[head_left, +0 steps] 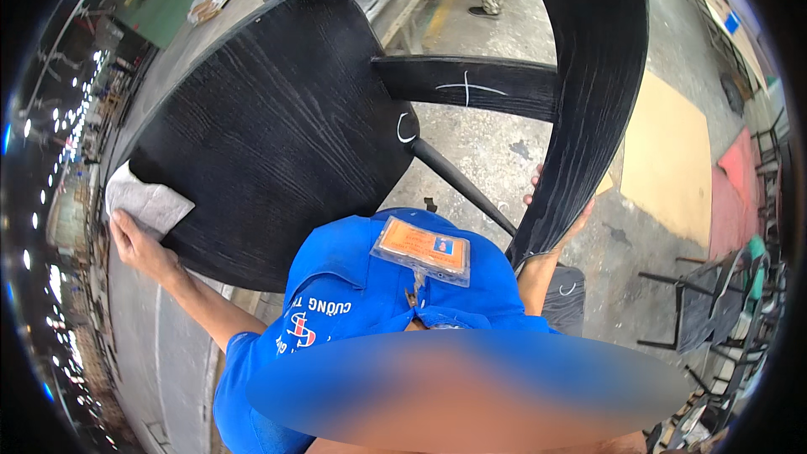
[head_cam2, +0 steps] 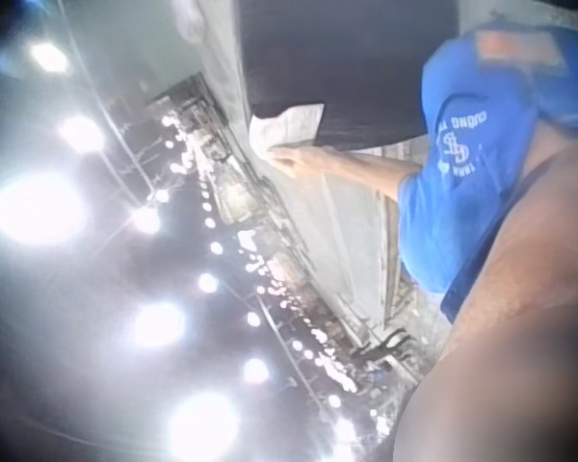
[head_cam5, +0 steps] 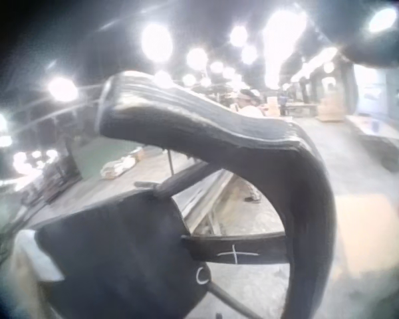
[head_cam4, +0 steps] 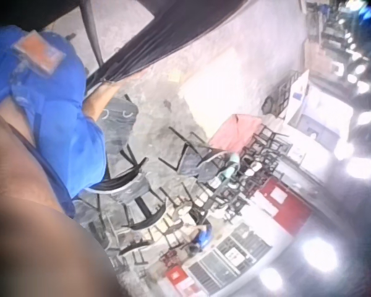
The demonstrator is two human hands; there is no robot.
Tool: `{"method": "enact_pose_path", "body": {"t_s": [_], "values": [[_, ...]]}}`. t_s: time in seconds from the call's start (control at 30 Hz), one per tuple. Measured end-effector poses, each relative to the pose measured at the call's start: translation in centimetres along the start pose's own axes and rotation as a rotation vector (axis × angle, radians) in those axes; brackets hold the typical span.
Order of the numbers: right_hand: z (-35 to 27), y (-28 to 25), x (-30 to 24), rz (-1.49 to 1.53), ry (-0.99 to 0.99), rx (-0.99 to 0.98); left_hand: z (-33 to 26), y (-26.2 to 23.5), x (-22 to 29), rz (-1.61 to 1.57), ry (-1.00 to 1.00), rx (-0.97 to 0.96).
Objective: The person wipes a black plastic chair with a white cloth. They lift the chair, wipe the legs, seat, and backrest, then flip it over to wipe the underside and legs again before setting it down.
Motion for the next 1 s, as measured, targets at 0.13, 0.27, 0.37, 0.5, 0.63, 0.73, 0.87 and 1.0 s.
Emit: {"method": "enact_pose_path", "body": {"t_s": [0.13,0.27,0.37,0.5,0.63,0.73,0.87,1.0], "values": [[-3.9,0.2,-2.4,0.002,-0.089,0.111,0.5,1.5,1.4,-0.027,0.073,-0.082],[-7.5,2.4,-3.2,-0.018,-0.164,0.173,1.2,2.8,-0.4,-0.102,0.038,-0.167],[-10.2,4.9,-5.4,-0.063,-0.21,0.178,2.0,3.5,-2.5,-0.129,0.062,-0.225],[-13.8,9.0,-6.2,-0.166,-0.221,0.195,2.6,5.1,-6.9,-0.184,0.029,-0.258],[-17.9,12.8,-8.1,-0.229,-0.25,0.259,3.3,8.2,-8.6,-0.222,0.103,-0.345],[-21.6,15.7,-8.9,-0.239,-0.295,0.241,3.3,9.5,-8.5,-0.297,0.058,-0.408],[-28.9,18.0,-10.9,-0.262,-0.399,0.357,1.8,10.3,-5.7,-0.415,0.109,-0.529],[-32.8,19.6,-12.9,-0.262,-0.478,0.346,0.1,12.0,-3.9,-0.452,0.118,-0.565]]}}
Point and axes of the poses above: each hand's wrist, its own z-axis towards the middle knuckle, its own y-axis out of the palm, x = y × z, the point moved 5 cm from there along z, towards the middle knuckle, and after that the axes turned 3 degrees about y, right-handed, at the moved point
